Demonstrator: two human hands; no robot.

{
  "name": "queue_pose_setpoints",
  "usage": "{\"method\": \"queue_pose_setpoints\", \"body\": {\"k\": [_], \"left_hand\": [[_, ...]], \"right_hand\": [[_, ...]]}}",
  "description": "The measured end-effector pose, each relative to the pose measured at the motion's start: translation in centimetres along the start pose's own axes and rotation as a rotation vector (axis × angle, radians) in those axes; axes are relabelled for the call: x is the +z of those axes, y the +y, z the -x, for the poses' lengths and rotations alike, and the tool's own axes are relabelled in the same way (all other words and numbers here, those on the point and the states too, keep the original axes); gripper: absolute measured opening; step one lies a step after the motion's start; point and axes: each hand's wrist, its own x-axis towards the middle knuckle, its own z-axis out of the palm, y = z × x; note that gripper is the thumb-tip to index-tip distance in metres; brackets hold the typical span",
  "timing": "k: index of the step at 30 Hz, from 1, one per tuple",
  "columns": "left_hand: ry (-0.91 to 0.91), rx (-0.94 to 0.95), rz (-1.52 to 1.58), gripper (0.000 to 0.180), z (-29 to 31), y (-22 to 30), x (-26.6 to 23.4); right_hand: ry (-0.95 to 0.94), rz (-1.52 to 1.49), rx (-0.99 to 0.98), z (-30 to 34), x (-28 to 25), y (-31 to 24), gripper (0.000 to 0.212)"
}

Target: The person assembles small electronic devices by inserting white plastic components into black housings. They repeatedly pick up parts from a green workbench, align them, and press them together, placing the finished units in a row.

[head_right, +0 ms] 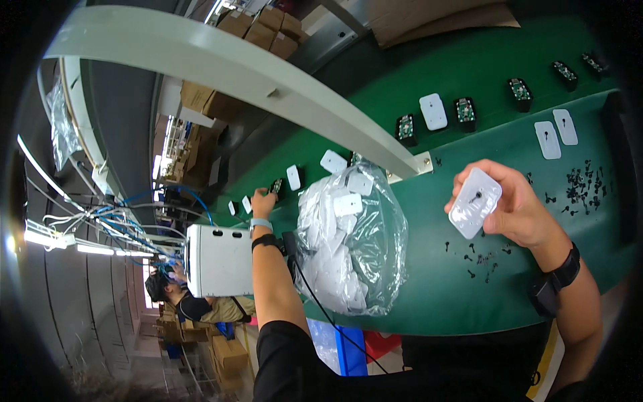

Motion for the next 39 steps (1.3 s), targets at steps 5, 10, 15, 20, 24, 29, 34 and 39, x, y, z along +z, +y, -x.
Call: {"method": "queue_pose_setpoints", "body": {"k": [5,10,15,20,24,29,34,39], "left_hand": [[-0.085,0.187,0.380,0.065,-1.8,-3.6,2.7],[0.034,0.211,0.183,0.064,0.5,0.3,2.3],[0.039,0.298,0.184,0.063,1.3,0.4,2.5],[0.119,0.231,0.304,0.042,0.4,-4.9,1.6],[0.351,0.167,0.784,0.036,2.4,-5.8,-2.5],[0.005,0.266,1.279,0.040,18.9,7.8,-10.4],[-0.495,0.410,1.440,0.066,32.8,14.9,-11.7],[-0.818,0.452,1.518,0.061,36.7,20.5,-9.4]], "right_hand": [[0.067,0.009,0.017,-0.4,-0.2,0.1,0.067],[0.079,0.061,0.061,-0.3,-0.5,0.3,0.069],[0.065,0.058,0.047,-0.3,-0.8,0.6,0.068],[0.019,0.011,0.019,-0.5,0.0,0.2,0.068],[-0.033,-0.029,0.004,-0.7,0.7,0.1,0.067],[-0.051,-0.037,-0.022,0.3,0.4,-0.3,0.064],[-0.138,-0.122,0.034,0.6,0.9,0.3,0.060],[-0.132,-0.031,0.009,0.7,0.7,-0.5,0.055]]}}
